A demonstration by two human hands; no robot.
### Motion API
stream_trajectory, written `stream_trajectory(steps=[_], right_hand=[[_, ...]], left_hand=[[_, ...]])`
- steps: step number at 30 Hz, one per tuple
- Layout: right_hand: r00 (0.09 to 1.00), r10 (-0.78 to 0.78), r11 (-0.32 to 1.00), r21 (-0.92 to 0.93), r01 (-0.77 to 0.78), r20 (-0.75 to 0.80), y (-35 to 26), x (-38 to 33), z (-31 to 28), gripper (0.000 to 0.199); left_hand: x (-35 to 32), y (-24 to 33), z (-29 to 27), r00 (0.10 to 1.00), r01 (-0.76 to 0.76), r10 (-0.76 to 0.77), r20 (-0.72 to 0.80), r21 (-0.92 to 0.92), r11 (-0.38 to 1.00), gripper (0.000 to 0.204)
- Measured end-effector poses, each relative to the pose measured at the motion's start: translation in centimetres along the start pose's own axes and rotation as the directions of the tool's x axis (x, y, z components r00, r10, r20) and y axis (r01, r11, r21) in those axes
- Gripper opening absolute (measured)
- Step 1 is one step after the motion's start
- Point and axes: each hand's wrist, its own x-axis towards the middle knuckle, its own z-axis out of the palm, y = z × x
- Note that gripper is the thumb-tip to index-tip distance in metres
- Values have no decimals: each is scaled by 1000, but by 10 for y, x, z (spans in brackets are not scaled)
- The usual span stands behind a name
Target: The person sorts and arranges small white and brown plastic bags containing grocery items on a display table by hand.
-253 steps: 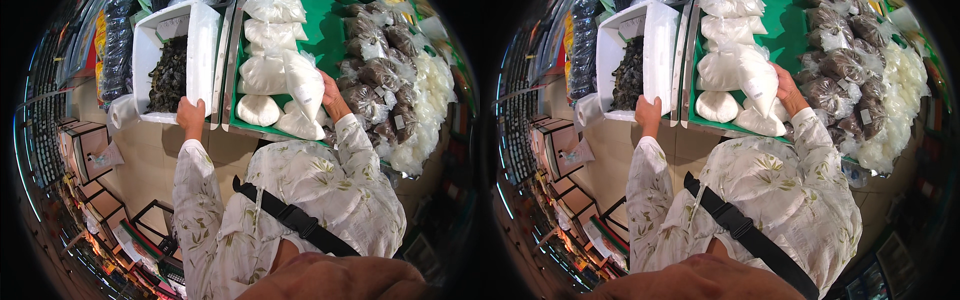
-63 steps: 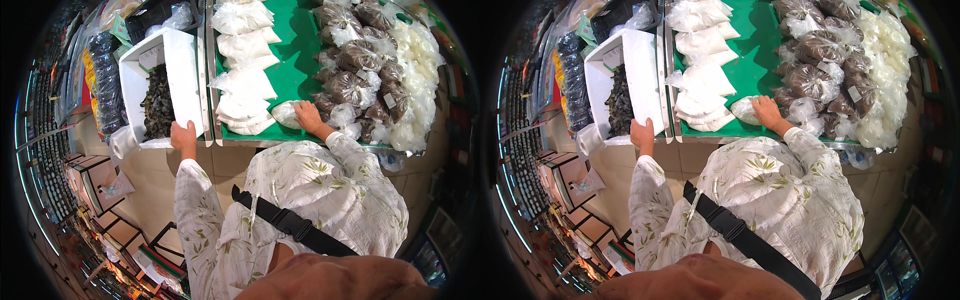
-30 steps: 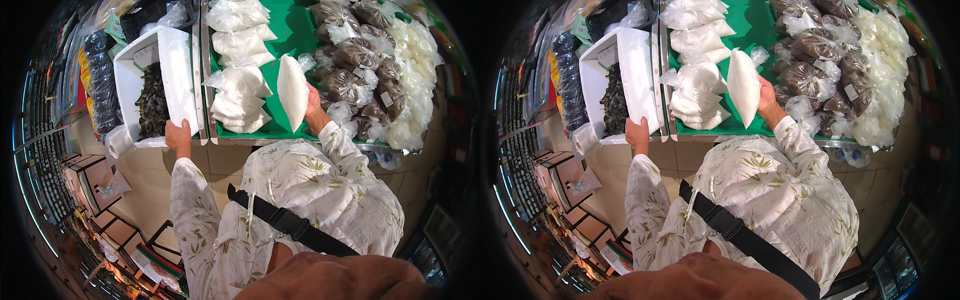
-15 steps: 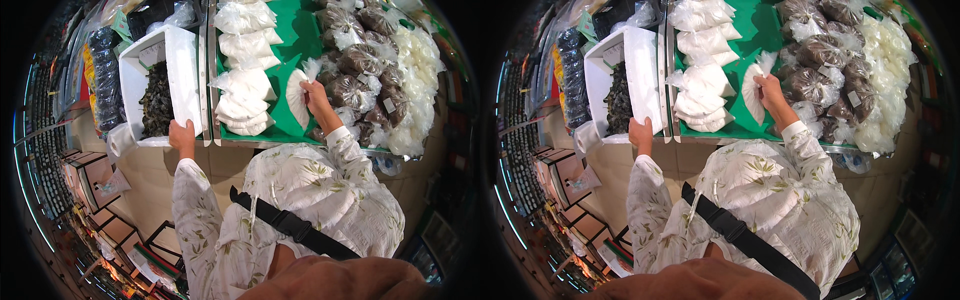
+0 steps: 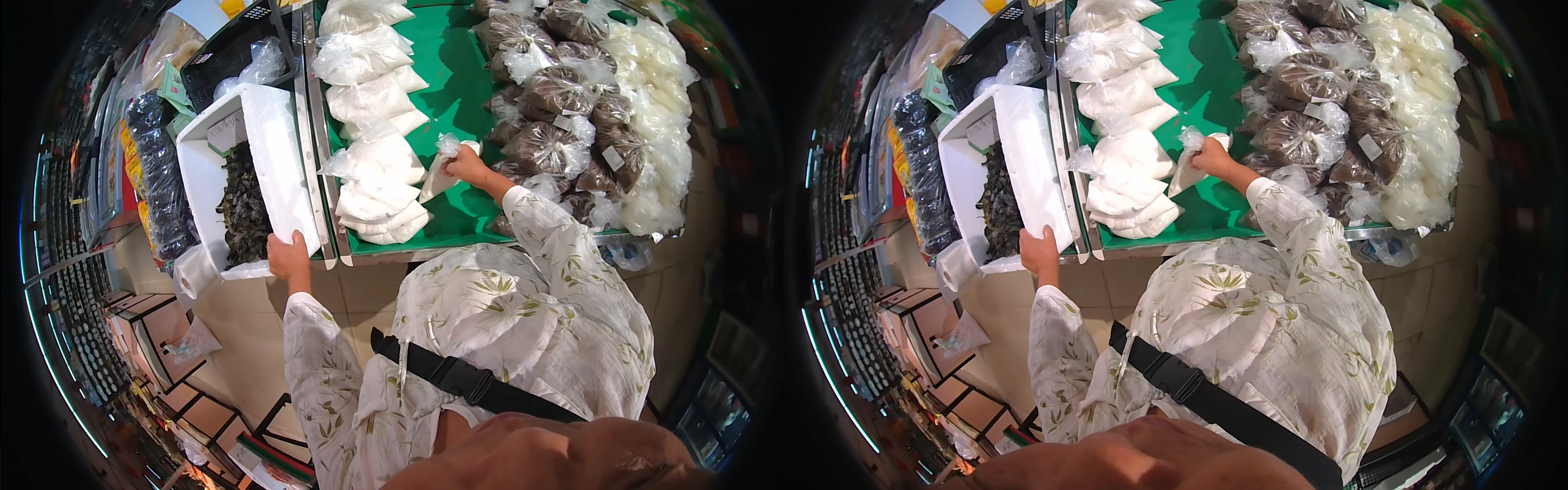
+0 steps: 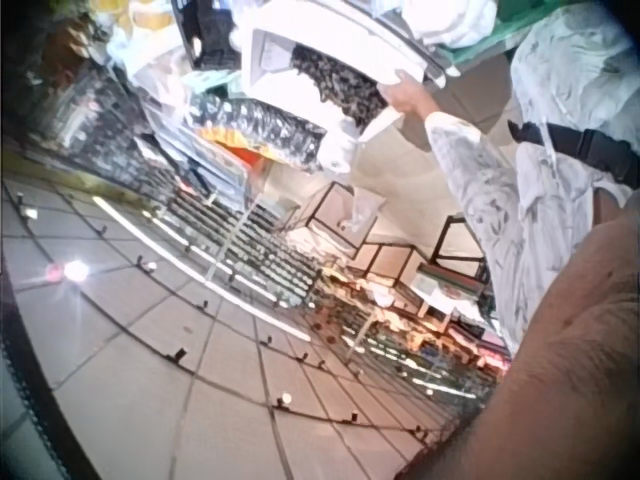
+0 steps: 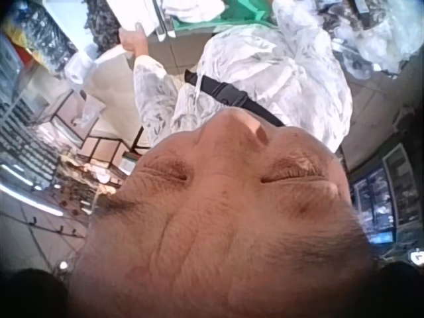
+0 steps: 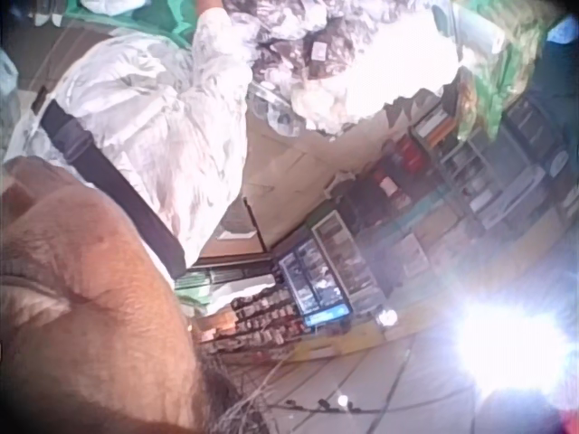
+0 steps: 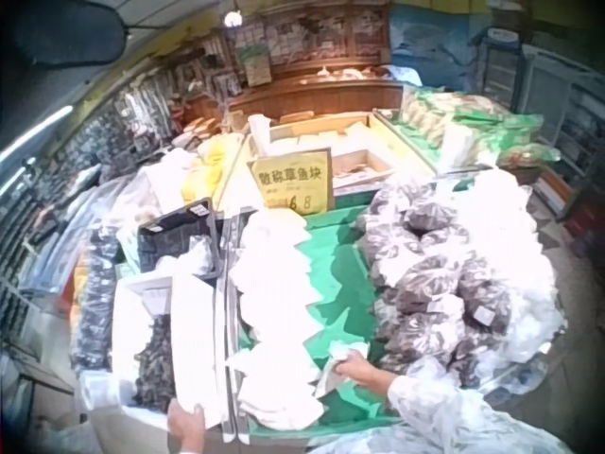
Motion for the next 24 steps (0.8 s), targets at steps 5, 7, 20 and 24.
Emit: stream_trajectory(steps=[5,7,20,24], right_hand=[[967,-236,634,-739,228,96,-45,-10,-14,17],[956,-199,477,-831,286,214,-66,-14,-19,16],[939,-185,917,-292,271,292,-63,-25,-28,28],[971,135,861,461,-214,198,-94,-39,-32,16]], left_hand=[[-1,-4,3,1000,7,-7,-6,9,1000,40],[-1,-3,2,1000,6,-6,4,7,1000,41],[0,-2,-2,1000,0,0,4,-31,1000,40],[0,-6,2,1000,-6,6,-1,-23,1000,40]])
